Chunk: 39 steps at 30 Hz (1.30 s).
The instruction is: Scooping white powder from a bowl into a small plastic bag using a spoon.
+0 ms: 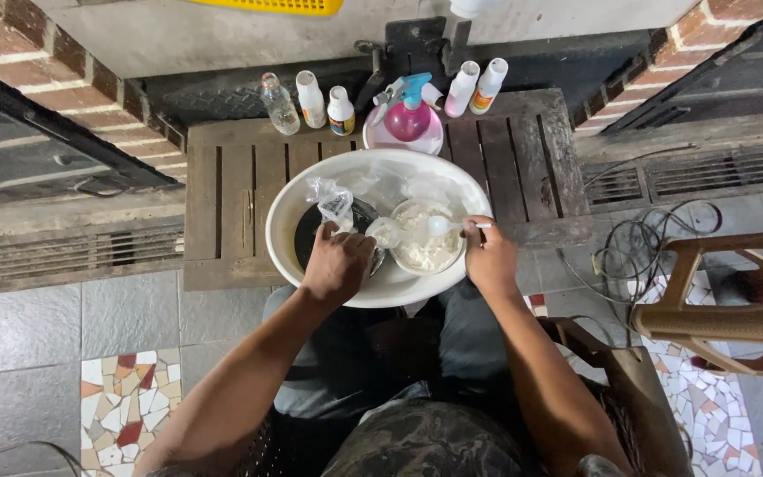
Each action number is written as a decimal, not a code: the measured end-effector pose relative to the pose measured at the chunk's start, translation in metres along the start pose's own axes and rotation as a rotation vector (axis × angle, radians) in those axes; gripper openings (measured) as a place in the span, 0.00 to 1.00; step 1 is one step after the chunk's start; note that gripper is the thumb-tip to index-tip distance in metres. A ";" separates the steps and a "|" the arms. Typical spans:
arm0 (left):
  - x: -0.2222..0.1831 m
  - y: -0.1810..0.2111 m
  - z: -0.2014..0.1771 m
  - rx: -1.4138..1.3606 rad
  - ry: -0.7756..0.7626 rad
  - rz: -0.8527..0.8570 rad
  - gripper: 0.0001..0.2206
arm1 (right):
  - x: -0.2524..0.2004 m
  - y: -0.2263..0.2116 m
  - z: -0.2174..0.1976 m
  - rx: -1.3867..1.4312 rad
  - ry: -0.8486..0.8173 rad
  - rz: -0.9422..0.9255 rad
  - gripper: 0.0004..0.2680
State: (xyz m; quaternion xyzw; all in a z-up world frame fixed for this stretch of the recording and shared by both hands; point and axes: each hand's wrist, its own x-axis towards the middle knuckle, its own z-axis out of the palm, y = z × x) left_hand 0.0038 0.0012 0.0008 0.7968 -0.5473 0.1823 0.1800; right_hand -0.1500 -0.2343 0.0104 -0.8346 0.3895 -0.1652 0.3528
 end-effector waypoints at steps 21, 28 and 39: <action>0.014 0.025 -0.004 0.049 0.090 -0.025 0.03 | 0.020 0.035 0.003 -0.054 0.031 -0.261 0.05; 0.016 0.017 0.010 0.064 0.144 0.049 0.02 | 0.052 -0.014 -0.016 0.044 -0.140 -0.071 0.06; 0.006 0.002 0.020 0.083 0.144 0.039 0.02 | 0.050 -0.010 -0.042 0.088 -0.291 0.001 0.08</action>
